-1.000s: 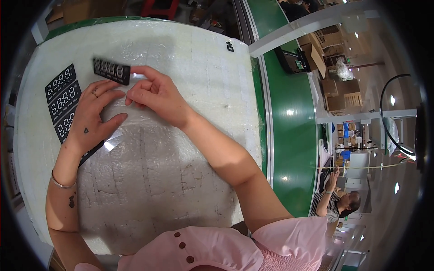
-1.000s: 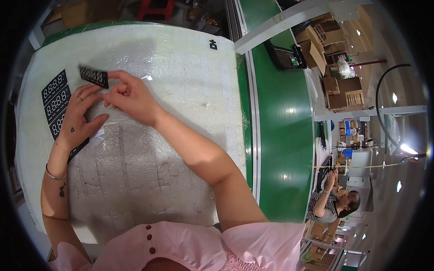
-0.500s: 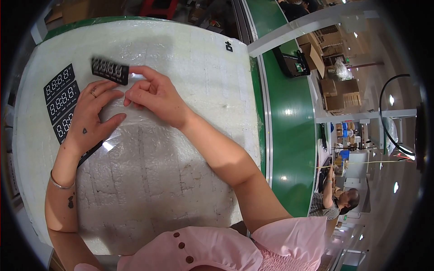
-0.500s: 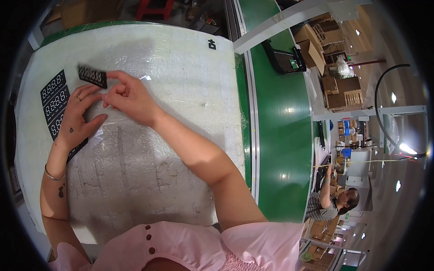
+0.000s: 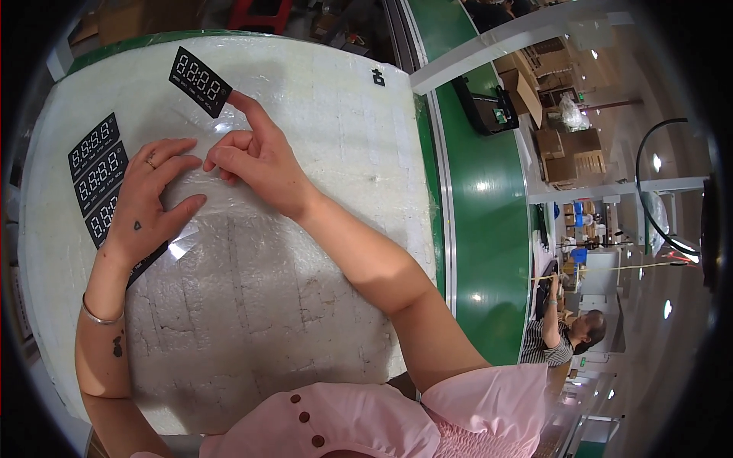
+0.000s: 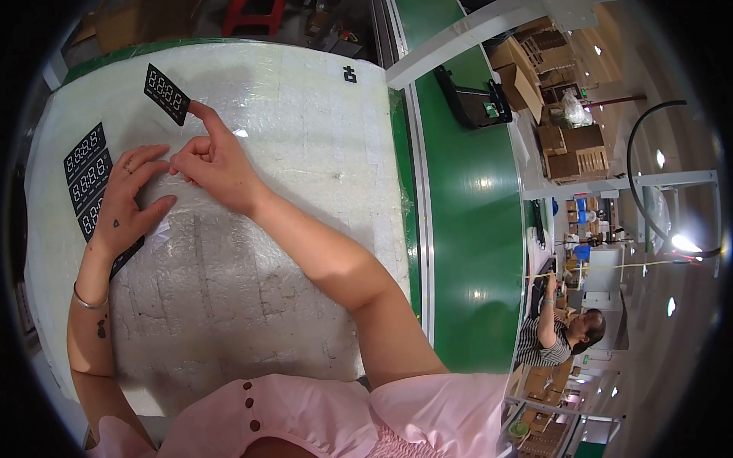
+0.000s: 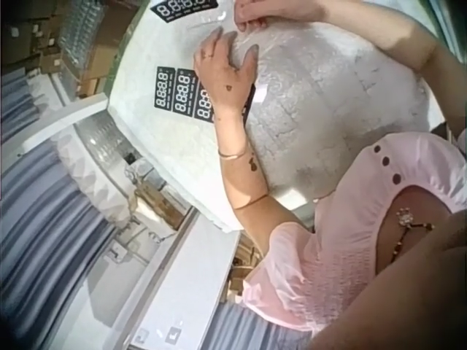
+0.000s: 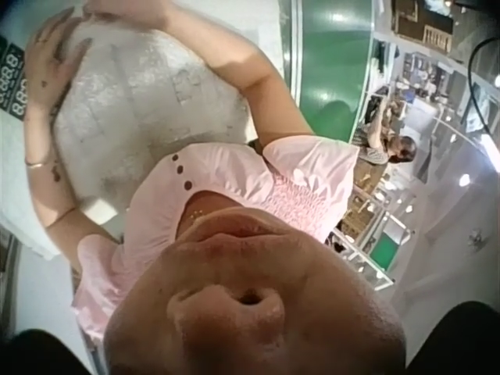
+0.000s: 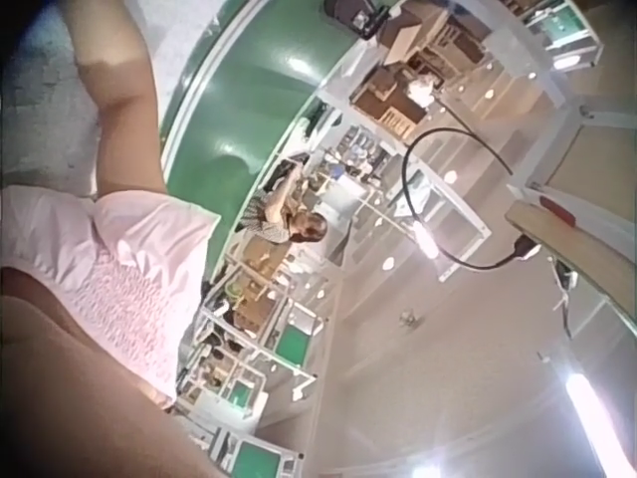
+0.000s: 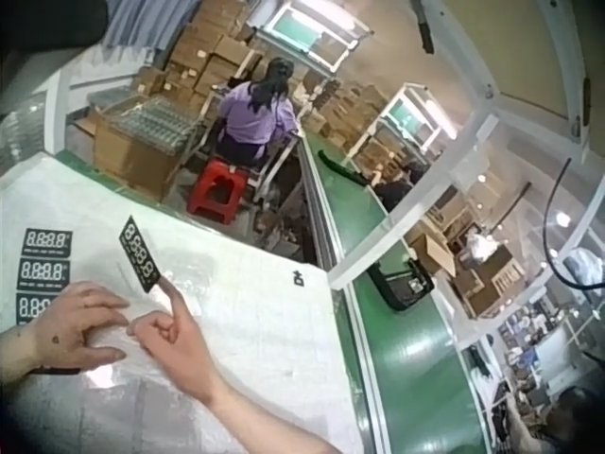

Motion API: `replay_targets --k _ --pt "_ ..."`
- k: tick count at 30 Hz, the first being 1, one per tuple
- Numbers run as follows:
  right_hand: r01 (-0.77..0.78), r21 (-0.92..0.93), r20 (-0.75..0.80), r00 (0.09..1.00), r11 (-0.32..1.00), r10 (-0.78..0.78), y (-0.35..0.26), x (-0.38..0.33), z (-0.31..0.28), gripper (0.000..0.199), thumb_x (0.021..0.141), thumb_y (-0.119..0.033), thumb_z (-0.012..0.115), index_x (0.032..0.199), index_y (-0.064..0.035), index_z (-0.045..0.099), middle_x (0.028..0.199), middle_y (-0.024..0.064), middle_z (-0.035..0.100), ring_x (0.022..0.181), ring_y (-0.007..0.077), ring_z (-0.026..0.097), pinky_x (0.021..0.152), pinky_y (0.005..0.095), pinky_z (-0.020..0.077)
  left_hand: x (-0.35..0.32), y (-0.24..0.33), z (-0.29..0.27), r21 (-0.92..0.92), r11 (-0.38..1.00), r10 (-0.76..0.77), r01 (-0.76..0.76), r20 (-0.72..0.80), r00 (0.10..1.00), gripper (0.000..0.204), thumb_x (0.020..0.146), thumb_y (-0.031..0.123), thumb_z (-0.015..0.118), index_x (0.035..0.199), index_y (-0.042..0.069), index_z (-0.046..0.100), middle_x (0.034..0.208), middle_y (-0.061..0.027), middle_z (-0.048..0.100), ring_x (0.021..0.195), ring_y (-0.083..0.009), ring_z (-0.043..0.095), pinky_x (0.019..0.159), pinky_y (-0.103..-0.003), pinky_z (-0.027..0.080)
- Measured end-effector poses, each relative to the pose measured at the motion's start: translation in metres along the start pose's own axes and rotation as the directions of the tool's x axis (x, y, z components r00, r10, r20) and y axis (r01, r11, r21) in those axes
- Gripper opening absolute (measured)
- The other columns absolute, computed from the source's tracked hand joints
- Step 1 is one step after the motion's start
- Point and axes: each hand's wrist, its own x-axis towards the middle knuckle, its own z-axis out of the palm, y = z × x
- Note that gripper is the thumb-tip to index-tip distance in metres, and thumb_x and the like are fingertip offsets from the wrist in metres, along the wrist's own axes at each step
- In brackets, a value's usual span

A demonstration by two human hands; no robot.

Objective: Assembling digital display panels onto plastic treadmill console covers in a factory setting.

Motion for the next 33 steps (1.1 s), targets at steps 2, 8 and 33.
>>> replay_targets --k 2,8,33 --pt "0.008 -0.004 -0.003 1.000 1.000 -0.008 0.002 0.000 0.001 0.068 0.091 -0.010 0.060 0.148 -0.0054 0.024 0.087 0.0085 0.066 0.081 0.0110 0.062 0.070 0.0241 0.0492 -0.001 -0.001 0.001 -0.011 1.000 0.000 0.000 0.000 1.000 0.043 0.071 0.013 0.076 0.112 0.005 0.063 0.132 -0.0085 0.057 0.125 -0.0318 0.048 0.106 -0.041 0.037" --pt "-0.030 -0.030 0.021 0.999 0.999 0.030 0.004 0.003 -0.002 0.064 0.091 -0.010 0.061 0.146 -0.0052 0.029 0.088 0.0074 0.066 0.083 0.0111 0.063 0.069 0.0235 0.0490 -0.001 0.001 0.000 0.012 1.000 -0.010 0.010 -0.004 1.000 0.044 0.071 0.013 0.076 0.113 0.006 0.064 0.132 -0.0080 0.057 0.125 -0.0325 0.047 0.106 -0.042 0.036" --pt "0.031 -0.755 -0.486 0.644 0.655 -0.591 -0.066 -0.141 -0.198 0.089 0.088 -0.009 0.066 0.152 -0.0045 0.004 0.112 0.0138 0.064 0.078 0.0117 0.060 0.072 0.0250 0.0501 0.000 -0.003 0.000 0.044 0.997 0.067 -0.069 0.045 0.997 0.041 0.073 0.007 0.071 0.113 0.002 0.062 0.134 -0.0133 0.056 0.125 -0.0329 0.048 0.107 -0.040 0.036"
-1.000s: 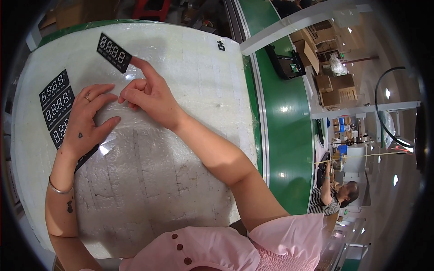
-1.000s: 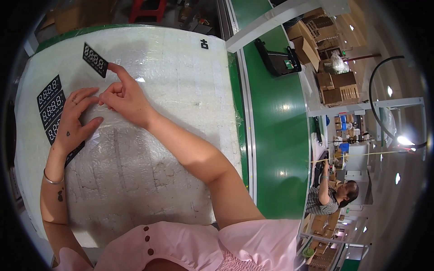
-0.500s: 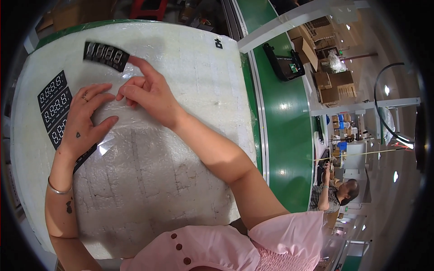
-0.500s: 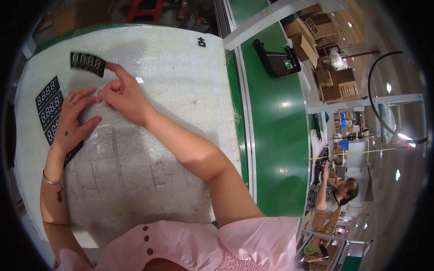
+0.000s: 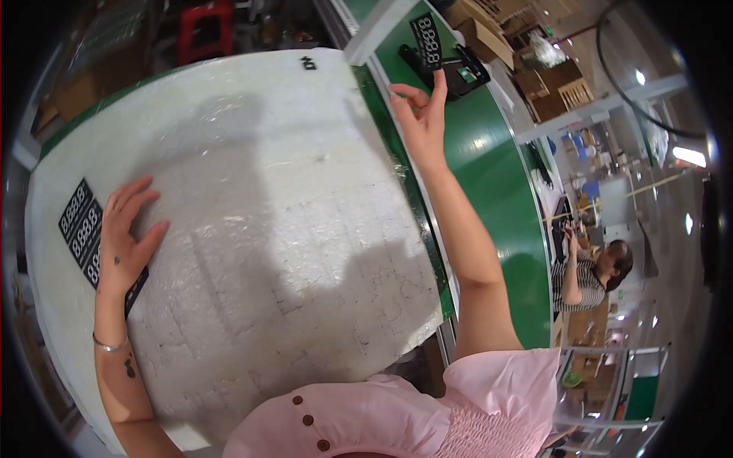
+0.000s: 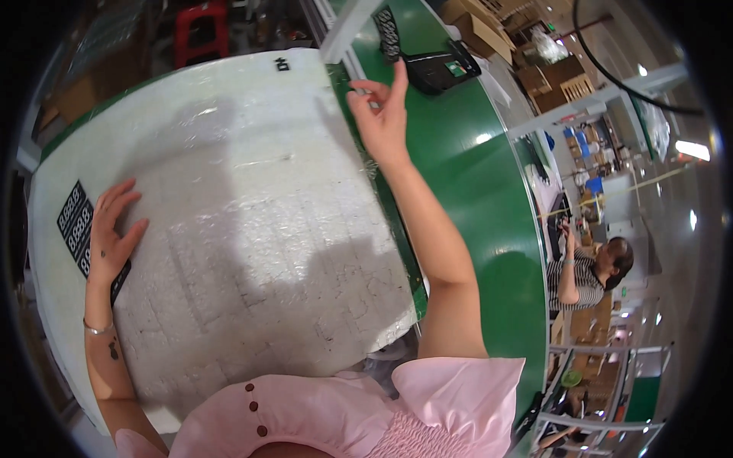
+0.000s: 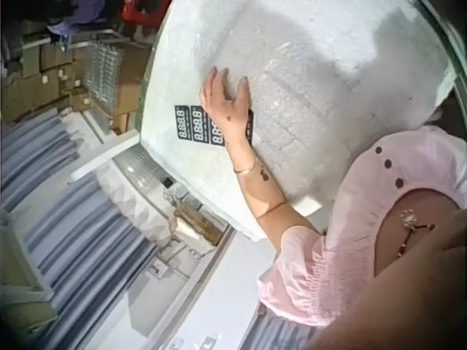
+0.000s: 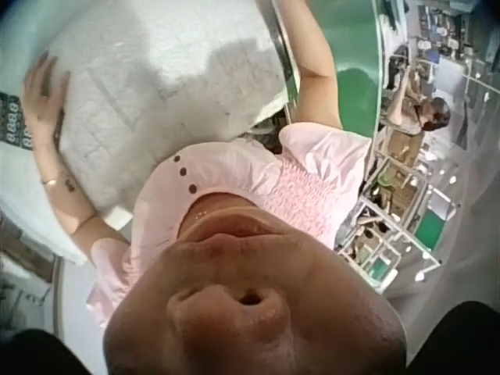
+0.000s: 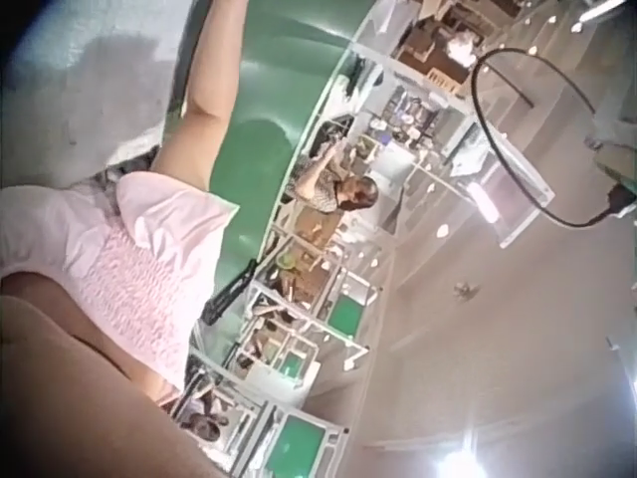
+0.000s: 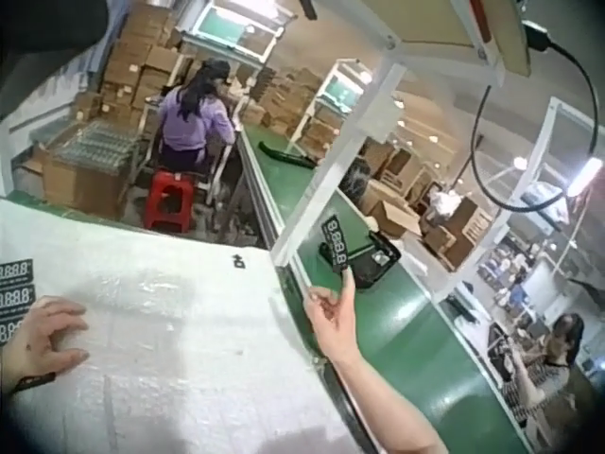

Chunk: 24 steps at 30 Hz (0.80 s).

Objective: Assembling digital display panels onto plastic treadmill console covers in a factory setting.

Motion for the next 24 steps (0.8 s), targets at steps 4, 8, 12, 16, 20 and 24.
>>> replay_targets --k 4,8,12,16,20,24 --pt "-0.046 -0.685 -0.208 0.969 0.728 -0.134 0.094 0.035 -0.094 0.098 0.078 -0.022 0.075 0.152 -0.0052 0.013 0.120 0.0144 0.062 0.103 0.0321 0.059 0.091 0.0417 0.0471 0.003 0.007 0.003 0.056 0.998 -0.040 0.041 -0.025 0.999 0.039 0.073 0.007 0.071 0.111 0.001 0.062 0.130 -0.0154 0.058 0.124 -0.0347 0.049 0.106 -0.042 0.037" --pt "-0.200 -0.833 -0.217 0.976 0.516 0.029 0.134 0.063 -0.128 0.096 0.077 -0.028 0.074 0.151 -0.0064 0.016 0.124 0.0150 0.060 0.119 0.0358 0.051 0.098 0.0461 0.0436 0.004 0.011 0.005 0.111 0.993 -0.038 0.043 -0.050 0.998 0.039 0.075 0.006 0.069 0.113 0.000 0.061 0.131 -0.0160 0.057 0.123 -0.0352 0.050 0.105 -0.042 0.038" --pt "-0.246 -0.861 -0.165 0.963 0.444 0.214 0.162 0.077 -0.140 0.096 0.078 -0.031 0.073 0.151 -0.0087 0.016 0.115 0.0173 0.063 0.110 0.0357 0.058 0.098 0.0458 0.0447 0.005 0.010 -0.005 0.201 0.979 -0.011 0.011 -0.004 1.000 0.039 0.079 0.007 0.065 0.116 0.000 0.059 0.133 -0.0172 0.055 0.123 -0.0358 0.050 0.105 -0.042 0.038" --pt "-0.224 -0.918 -0.172 0.969 0.328 0.179 0.137 0.062 -0.135 0.099 0.074 -0.028 0.079 0.151 -0.0153 0.018 0.106 0.0156 0.067 0.101 0.0343 0.062 0.087 0.0457 0.0475 0.008 0.021 -0.008 0.229 0.972 -0.055 0.054 -0.001 0.998 0.038 0.076 0.007 0.067 0.112 0.000 0.060 0.128 -0.0180 0.057 0.120 -0.0374 0.051 0.103 -0.043 0.040" --pt "-0.158 -0.757 -0.071 0.985 0.634 0.160 0.071 0.005 -0.158 0.102 0.067 -0.023 0.086 0.150 -0.0180 0.026 0.086 0.0098 0.066 0.082 0.0304 0.065 0.080 0.0454 0.0479 0.035 0.068 0.022 0.177 0.974 0.139 -0.145 0.046 0.989 0.045 0.070 0.011 0.077 0.113 0.004 0.063 0.128 -0.0194 0.057 0.121 -0.0389 0.051 0.104 -0.047 0.041" --pt "-0.059 -0.483 -0.053 0.998 0.874 0.038 -0.059 -0.071 -0.149 0.100 0.068 -0.011 0.085 0.150 -0.0162 0.027 0.074 0.0052 0.058 0.069 0.0184 0.059 0.068 0.0325 0.0499 0.075 0.155 0.049 -0.019 0.879 0.477 -0.477 0.080 0.876 0.061 0.075 0.025 0.075 0.132 0.013 0.055 0.145 -0.0135 0.044 0.137 -0.0361 0.036 0.110 -0.053 0.031"
